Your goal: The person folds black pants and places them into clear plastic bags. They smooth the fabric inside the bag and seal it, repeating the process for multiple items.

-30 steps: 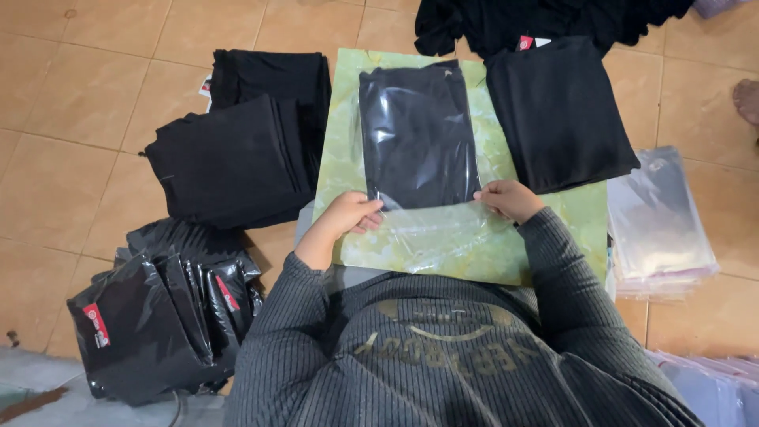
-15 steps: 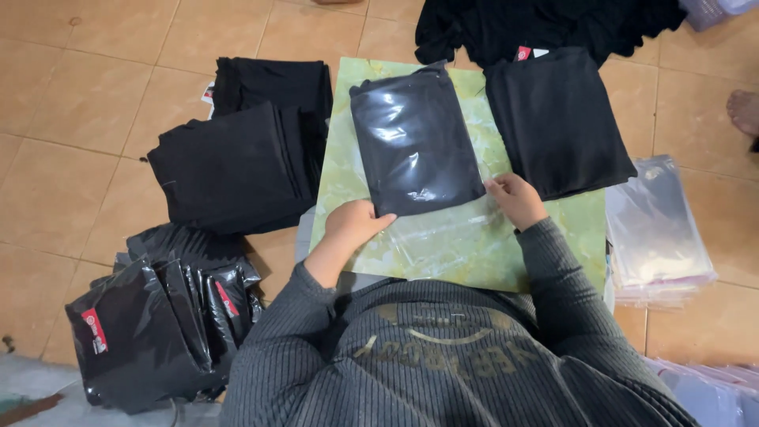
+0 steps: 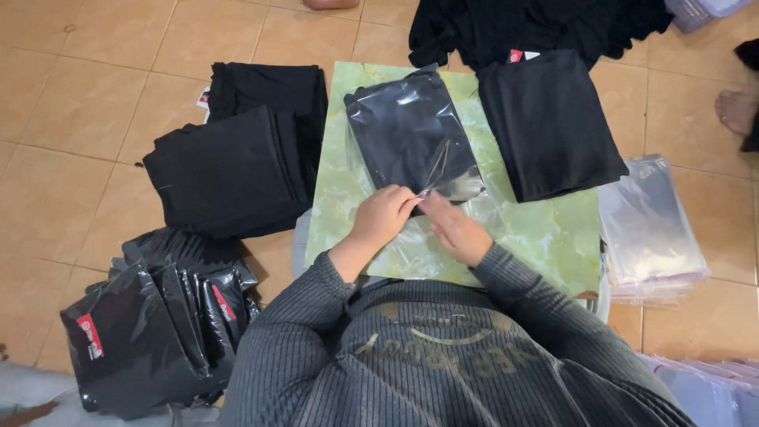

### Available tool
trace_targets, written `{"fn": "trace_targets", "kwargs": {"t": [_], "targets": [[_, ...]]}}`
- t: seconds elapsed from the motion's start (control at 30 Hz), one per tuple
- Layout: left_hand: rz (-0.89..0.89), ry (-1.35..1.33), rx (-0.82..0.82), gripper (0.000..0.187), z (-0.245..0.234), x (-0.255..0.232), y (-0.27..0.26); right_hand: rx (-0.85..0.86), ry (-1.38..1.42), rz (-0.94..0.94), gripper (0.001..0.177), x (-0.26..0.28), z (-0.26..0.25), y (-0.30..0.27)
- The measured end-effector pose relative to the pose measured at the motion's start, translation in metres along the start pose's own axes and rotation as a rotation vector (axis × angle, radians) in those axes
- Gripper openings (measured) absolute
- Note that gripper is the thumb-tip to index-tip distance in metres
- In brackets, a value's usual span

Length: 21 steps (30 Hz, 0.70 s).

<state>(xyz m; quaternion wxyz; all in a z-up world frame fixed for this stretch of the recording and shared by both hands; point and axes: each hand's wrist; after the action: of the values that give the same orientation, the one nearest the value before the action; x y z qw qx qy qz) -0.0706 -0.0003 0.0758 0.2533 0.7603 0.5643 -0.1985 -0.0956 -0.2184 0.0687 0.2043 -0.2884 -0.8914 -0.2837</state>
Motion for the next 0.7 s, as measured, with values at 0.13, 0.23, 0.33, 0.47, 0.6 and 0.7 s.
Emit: {"fn": "trace_targets", "kwargs": {"t": [0.13, 0.23, 0.33, 0.47, 0.6, 0.7], "targets": [[0.205, -0.048, -0.185, 0.013, 0.018, -0.022, -0.002, -0.046, -0.426, -0.135, 0.057, -0.094, 0.041, 0.034], [0.247, -0.144, -0.049, 0.013, 0.014, -0.053, -0.013, 0.106, -0.631, 0.037, 0.065, -0.116, 0.035, 0.080], [0.286, -0.213, 0.104, 0.017, 0.001, -0.068, -0.017, 0.231, -0.536, 0.206, 0.069, -0.113, 0.017, 0.110], [0.289, -0.299, 0.087, 0.020, -0.005, -0.049, 0.027, 0.231, -0.557, 0.210, 0.086, -0.121, 0.021, 0.117], [0.214, -0.182, -0.201, 0.020, 0.008, 0.033, 0.087, 0.357, -0.539, 0.307, 0.078, -0.099, 0.018, 0.122], [-0.068, 0.263, -0.291, 0.055, 0.030, 0.082, 0.106, 0.365, -0.532, 0.303, 0.090, -0.105, 0.013, 0.124]]}}
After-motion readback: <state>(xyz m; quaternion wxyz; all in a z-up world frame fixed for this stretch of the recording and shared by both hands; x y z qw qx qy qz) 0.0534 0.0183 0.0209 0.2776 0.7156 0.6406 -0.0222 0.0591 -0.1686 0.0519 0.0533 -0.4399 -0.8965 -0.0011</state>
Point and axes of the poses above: each hand's wrist, its own y-axis towards the middle knuckle, its own z-axis out of the palm, x = y × z, and after that the axes turned 9 degrees about -z, right-handed
